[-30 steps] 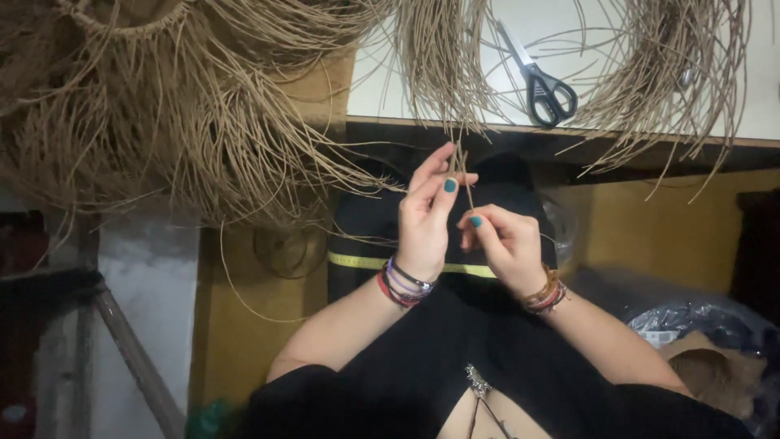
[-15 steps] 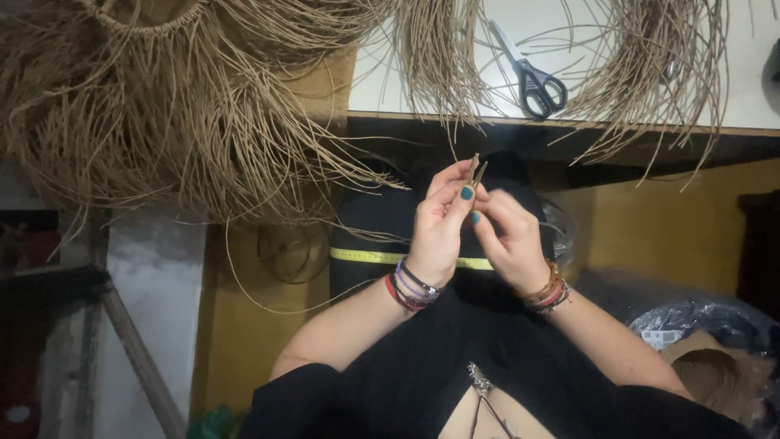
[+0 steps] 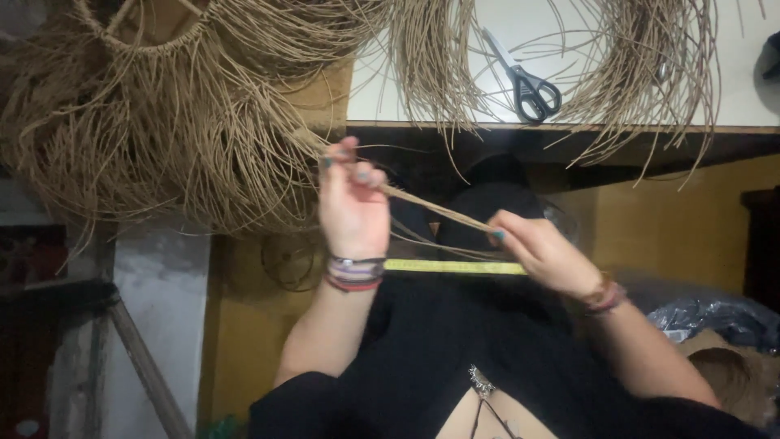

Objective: Measuring straw strands with a tape measure, cutting them with scissors, and weaving them onto a circular frame to create a decorative item.

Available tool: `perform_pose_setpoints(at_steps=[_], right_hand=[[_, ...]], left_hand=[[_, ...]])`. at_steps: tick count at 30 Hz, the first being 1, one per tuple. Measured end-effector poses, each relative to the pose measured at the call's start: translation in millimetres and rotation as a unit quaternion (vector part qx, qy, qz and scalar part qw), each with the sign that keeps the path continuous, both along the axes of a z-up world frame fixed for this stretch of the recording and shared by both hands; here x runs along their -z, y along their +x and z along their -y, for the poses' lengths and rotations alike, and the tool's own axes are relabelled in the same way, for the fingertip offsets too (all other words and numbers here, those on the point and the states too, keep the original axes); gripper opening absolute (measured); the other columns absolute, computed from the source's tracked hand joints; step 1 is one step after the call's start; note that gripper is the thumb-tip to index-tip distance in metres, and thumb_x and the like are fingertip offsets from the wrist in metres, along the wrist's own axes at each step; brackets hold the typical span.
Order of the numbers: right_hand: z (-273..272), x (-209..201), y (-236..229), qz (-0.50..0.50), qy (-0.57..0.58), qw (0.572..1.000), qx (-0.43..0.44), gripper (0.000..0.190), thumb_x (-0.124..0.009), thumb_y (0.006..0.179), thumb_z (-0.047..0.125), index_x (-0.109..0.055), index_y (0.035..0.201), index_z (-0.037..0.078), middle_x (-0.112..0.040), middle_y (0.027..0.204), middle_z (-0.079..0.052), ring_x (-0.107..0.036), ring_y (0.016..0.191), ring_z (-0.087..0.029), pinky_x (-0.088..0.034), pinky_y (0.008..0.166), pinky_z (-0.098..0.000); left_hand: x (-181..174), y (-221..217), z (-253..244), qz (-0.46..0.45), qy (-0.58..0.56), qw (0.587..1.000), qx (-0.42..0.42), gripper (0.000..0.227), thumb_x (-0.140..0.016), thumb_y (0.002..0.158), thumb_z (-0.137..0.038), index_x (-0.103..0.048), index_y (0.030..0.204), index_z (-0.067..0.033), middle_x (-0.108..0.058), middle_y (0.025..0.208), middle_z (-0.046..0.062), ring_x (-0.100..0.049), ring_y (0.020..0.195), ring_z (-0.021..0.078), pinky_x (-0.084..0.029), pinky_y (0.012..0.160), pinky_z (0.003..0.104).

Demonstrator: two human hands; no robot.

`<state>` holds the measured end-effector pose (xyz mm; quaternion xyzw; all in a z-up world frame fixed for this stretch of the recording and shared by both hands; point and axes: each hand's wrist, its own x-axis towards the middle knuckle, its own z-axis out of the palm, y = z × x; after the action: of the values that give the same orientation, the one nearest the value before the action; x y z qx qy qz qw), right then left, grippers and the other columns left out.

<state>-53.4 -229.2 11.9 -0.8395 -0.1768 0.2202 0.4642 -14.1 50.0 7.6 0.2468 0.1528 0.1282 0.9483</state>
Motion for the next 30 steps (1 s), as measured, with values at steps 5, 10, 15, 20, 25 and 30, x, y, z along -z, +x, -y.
perform_pose_setpoints(at_steps=[5,10,15,20,25,30], right_hand=[[68,11,-1,-0.008,-0.077,0.994,-0.074,0.027,-0.043,0.103,0.028,-0.064,0.103,0.011,-0.072,0.081,-0.014,-0.071,0.071,-0.03,-0.055,0.071,-0.0422],[67,1,4,0.013,-0.16,0.977,-0.139,0.023,-0.044,0.104,0.033,-0.058,0.096,0.016,-0.064,0.075,-0.003,-0.065,0.062,-0.021,-0.049,0.064,-0.0347],[19,-17,16,0.079,-0.212,0.948,-0.225,0.018,-0.056,0.103,0.031,-0.05,0.092,0.017,-0.063,0.065,-0.004,-0.064,0.054,-0.023,-0.047,0.056,-0.0397],[-3,-34,21,0.163,-0.169,0.942,-0.24,0.019,-0.064,0.096,0.029,-0.053,0.087,0.016,-0.065,0.068,-0.004,-0.063,0.052,-0.029,-0.05,0.051,-0.0433],[20,-44,26,0.141,-0.117,0.958,-0.219,0.008,-0.06,0.098,0.022,-0.061,0.098,0.015,-0.073,0.076,-0.001,-0.072,0.058,-0.019,-0.057,0.056,-0.0362],[76,-30,29,0.151,-0.207,0.951,-0.174,0.007,-0.062,0.095,0.022,-0.06,0.099,0.016,-0.067,0.068,0.004,-0.069,0.054,-0.011,-0.062,0.057,-0.028]], left_hand=[[-1,-17,-52,0.001,-0.018,0.998,-0.067,0.023,-0.042,0.112,-0.021,-0.061,0.102,-0.013,-0.069,0.107,0.002,-0.046,0.058,0.0035,-0.043,0.056,0.017],[-10,-35,-59,-0.026,0.183,0.982,-0.042,0.024,-0.045,0.11,-0.012,-0.065,0.104,-0.0011,-0.068,0.114,0.016,-0.067,0.073,0.0146,-0.058,0.068,0.023],[-44,-55,2,-0.036,0.885,0.421,-0.195,0.085,-0.029,0.103,-0.043,0.0,0.154,0.0173,-0.014,0.163,0.042,-0.018,0.159,0.0532,-0.02,0.139,0.057],[-34,-71,73,0.166,0.839,0.472,0.214,0.082,-0.076,0.088,-0.028,-0.036,0.153,0.0029,-0.056,0.129,0.022,-0.056,0.116,0.0409,-0.042,0.097,0.054],[-64,-59,44,0.211,0.919,0.316,0.107,0.02,-0.05,0.107,-0.035,-0.06,0.109,-0.0175,-0.061,0.069,-0.006,-0.063,0.054,0.013,-0.041,0.038,0.031],[-77,-37,-37,0.187,0.903,0.283,0.262,0.02,-0.052,0.095,-0.012,-0.061,0.112,-0.0174,-0.064,0.074,0.003,-0.066,0.057,0.0266,-0.047,0.039,0.041]])
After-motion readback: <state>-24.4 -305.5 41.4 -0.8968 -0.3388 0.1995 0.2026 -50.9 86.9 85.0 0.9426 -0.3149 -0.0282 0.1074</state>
